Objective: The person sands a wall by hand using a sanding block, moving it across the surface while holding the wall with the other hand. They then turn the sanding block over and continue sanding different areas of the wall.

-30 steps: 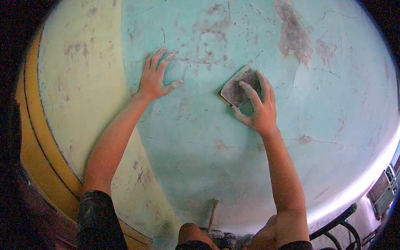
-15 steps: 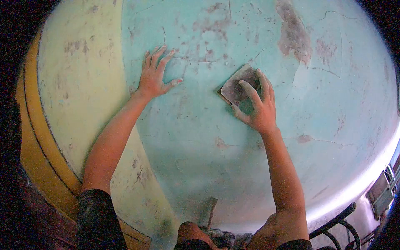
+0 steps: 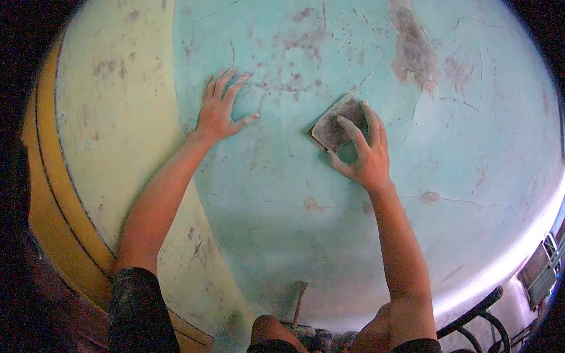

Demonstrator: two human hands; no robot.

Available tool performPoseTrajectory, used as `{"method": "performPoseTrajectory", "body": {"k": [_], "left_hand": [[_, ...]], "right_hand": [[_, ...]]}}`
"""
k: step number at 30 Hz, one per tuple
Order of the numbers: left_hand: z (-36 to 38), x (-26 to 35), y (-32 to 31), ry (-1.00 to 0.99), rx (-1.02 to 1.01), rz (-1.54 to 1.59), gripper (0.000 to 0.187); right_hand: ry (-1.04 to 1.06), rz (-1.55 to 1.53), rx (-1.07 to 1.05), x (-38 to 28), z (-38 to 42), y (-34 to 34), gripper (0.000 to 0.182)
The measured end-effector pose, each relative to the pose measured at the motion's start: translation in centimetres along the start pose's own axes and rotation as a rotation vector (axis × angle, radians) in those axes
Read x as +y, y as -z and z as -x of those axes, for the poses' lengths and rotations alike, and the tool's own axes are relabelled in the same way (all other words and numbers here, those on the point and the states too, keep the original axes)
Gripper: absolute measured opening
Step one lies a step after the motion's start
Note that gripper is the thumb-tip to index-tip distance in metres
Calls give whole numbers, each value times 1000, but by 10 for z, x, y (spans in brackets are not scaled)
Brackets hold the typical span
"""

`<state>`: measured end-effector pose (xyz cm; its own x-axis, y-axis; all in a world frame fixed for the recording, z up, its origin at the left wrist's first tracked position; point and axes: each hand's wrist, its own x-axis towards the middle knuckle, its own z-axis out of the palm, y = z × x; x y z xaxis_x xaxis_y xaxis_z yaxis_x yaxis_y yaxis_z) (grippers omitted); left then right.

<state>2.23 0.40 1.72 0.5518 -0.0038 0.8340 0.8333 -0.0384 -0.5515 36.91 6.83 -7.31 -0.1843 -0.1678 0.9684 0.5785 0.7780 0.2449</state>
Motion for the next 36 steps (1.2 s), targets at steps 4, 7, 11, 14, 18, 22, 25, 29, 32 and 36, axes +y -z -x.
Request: {"method": "performPoseTrajectory", "body": {"k": [4, 7, 11, 14, 18, 22, 25, 29, 32, 36], "left_hand": [[0, -1, 0, 2, -4, -3, 88], [0, -1, 0, 5, -10, -1, 88], [0, 0, 0, 4, -10, -2, 87], [-1, 0, 1, -5, 3, 4, 87], [0, -1, 0, -3, 2, 0, 88], [0, 0, -1, 14, 12, 5, 83], [1, -1, -1, 3, -7, 5, 88], [0, -1, 0, 9, -13, 4, 88], [1, -1, 0, 12, -22, 7, 89], [1, -1, 0, 13, -27, 0, 89]], "right_hand": [[11, 6, 2, 1, 1, -1, 72], [11, 8, 2, 1, 1, 0, 72], [-8, 13, -11, 0, 1, 0, 72], [-5, 3, -8, 0, 1, 1, 72], [-1, -6, 0, 1, 1, 0, 72], [4, -9, 2, 1, 1, 0, 72], [2, -9, 0, 0, 1, 0, 72], [4, 13, -6, 0, 1, 1, 73], [23, 30, -8, -1, -1, 3, 71], [25, 27, -3, -2, -1, 3, 71]]}}
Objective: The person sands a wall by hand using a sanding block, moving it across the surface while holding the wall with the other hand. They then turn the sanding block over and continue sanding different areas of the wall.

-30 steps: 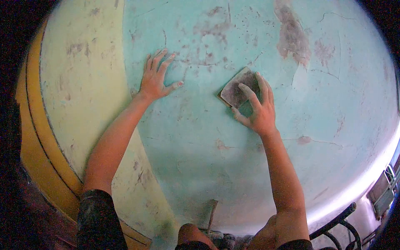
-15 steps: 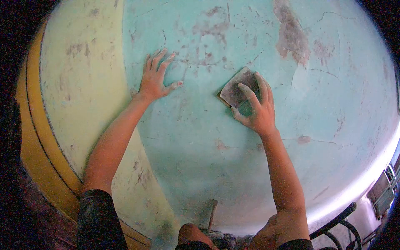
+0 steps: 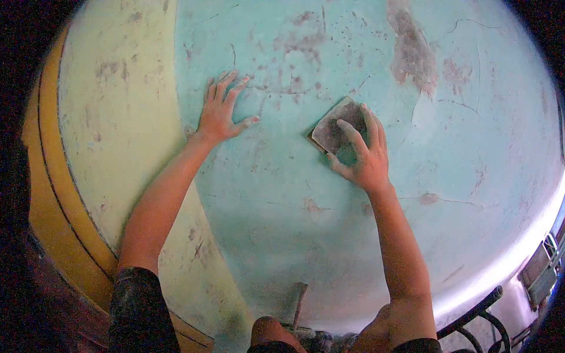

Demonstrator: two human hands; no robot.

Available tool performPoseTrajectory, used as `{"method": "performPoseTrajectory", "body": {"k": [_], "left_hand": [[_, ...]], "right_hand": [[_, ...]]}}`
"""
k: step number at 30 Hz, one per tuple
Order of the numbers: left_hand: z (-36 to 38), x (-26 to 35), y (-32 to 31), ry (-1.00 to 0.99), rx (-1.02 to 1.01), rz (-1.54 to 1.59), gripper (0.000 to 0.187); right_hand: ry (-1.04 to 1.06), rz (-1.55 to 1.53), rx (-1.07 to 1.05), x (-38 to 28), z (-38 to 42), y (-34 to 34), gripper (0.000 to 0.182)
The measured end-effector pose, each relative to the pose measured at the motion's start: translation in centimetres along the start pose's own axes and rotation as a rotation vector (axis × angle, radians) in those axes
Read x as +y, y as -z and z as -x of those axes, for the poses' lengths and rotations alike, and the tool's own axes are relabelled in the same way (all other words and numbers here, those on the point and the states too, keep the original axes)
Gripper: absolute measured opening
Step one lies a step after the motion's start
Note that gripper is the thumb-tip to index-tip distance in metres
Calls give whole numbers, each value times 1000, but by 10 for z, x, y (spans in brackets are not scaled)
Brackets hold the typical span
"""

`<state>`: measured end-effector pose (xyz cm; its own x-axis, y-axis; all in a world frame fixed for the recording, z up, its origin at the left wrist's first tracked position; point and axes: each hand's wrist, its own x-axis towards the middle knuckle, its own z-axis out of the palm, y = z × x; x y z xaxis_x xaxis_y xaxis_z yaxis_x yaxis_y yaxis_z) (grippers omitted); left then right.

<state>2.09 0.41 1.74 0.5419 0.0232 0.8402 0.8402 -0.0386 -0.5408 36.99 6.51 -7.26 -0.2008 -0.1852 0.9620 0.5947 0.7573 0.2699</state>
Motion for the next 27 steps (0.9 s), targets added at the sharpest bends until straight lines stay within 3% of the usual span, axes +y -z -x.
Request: {"method": "performPoseTrajectory", "body": {"k": [27], "left_hand": [[0, 0, 0, -7, 23, 17, 87]], "right_hand": [[-9, -34, -7, 2, 0, -1, 71]]}}
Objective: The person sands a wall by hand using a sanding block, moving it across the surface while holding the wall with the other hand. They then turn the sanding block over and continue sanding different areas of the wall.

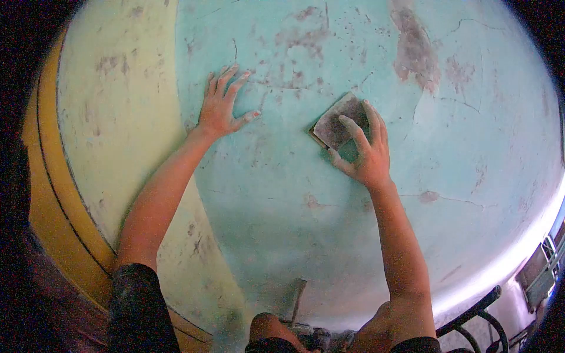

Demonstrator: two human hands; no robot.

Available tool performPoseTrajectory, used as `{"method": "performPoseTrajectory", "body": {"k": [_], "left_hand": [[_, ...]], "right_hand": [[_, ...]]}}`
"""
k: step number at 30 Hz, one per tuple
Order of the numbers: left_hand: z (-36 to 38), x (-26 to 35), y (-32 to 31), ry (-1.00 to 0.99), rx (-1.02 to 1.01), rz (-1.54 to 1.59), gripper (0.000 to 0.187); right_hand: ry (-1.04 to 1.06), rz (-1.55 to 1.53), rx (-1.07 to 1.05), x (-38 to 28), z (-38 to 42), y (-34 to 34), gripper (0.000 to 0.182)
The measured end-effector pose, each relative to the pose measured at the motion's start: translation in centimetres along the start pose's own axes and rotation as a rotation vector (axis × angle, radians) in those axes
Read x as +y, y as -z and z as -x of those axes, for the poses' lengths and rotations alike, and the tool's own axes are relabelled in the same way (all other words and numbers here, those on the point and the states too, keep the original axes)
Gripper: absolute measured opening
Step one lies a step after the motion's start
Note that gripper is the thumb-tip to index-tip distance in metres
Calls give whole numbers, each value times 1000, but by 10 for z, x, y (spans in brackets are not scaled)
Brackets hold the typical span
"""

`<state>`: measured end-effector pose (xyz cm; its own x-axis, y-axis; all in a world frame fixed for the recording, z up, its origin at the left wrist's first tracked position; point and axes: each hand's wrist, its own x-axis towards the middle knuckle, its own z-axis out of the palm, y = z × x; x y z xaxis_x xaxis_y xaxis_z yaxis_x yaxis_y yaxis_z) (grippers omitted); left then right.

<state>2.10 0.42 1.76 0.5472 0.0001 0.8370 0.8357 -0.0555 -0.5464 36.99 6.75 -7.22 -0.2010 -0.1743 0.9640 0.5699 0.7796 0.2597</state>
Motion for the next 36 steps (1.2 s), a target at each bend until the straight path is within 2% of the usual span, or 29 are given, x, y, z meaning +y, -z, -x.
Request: {"method": "performPoseTrajectory", "body": {"k": [36], "left_hand": [[0, 1, 1, 8, -32, -21, 87]], "right_hand": [[-35, -14, 19, 0, 1, 1, 72]]}}
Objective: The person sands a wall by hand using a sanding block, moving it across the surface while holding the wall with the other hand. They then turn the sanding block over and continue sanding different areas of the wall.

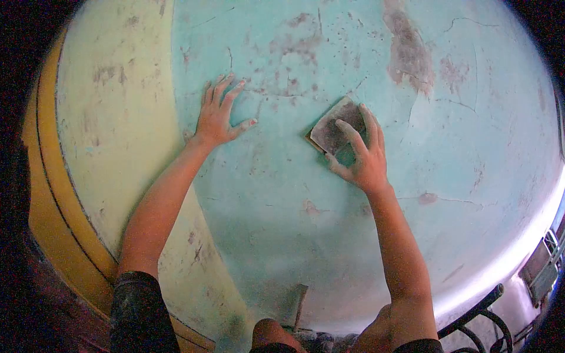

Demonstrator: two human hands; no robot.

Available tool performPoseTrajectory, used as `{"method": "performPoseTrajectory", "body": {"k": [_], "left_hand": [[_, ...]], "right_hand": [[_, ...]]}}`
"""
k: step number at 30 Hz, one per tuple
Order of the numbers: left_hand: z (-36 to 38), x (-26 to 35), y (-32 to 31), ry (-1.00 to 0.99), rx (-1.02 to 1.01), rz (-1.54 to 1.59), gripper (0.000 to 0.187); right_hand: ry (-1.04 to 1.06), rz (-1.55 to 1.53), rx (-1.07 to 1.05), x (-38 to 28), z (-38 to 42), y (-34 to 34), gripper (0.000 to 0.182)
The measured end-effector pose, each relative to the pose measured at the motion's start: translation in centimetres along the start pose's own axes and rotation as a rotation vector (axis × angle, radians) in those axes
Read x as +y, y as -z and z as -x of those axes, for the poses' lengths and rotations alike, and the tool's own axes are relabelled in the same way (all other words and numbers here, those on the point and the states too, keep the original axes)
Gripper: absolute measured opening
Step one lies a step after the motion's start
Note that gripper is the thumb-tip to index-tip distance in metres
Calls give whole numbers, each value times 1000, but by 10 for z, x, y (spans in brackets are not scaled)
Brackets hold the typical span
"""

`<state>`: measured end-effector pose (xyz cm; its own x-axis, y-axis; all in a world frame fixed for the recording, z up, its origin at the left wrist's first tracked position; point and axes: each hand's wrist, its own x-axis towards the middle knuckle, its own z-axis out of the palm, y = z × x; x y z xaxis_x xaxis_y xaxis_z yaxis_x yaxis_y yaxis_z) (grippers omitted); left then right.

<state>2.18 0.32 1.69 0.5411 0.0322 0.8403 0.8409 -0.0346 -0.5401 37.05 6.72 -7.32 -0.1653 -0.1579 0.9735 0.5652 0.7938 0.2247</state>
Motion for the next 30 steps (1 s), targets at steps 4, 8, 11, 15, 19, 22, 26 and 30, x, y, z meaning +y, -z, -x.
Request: {"method": "performPoseTrajectory", "body": {"k": [4, 8, 11, 15, 19, 22, 26, 30], "left_hand": [[0, 0, 0, -12, 16, 7, 87], [0, 1, 1, -7, 19, -1, 88], [-1, 1, 2, -4, 10, 9, 88], [0, 1, 0, 9, 22, 19, 85], [0, 1, 1, -1, 6, 18, 87], [1, 1, 0, 2, 12, 23, 87], [1, 0, 1, 4, -1, 11, 87], [0, 0, 0, -3, 10, 19, 88]], "right_hand": [[1, -17, -2, 1, 1, 0, 72], [20, -13, 14, 1, 0, -1, 73], [18, -6, 9, 1, -1, 0, 73], [13, 7, 9, 1, -1, -2, 73], [4, -12, -2, 1, 0, 0, 73], [1, -9, -9, 0, 0, 0, 72], [9, -5, -9, 0, -1, 0, 71], [13, -1, -6, 0, 0, 0, 71]]}}
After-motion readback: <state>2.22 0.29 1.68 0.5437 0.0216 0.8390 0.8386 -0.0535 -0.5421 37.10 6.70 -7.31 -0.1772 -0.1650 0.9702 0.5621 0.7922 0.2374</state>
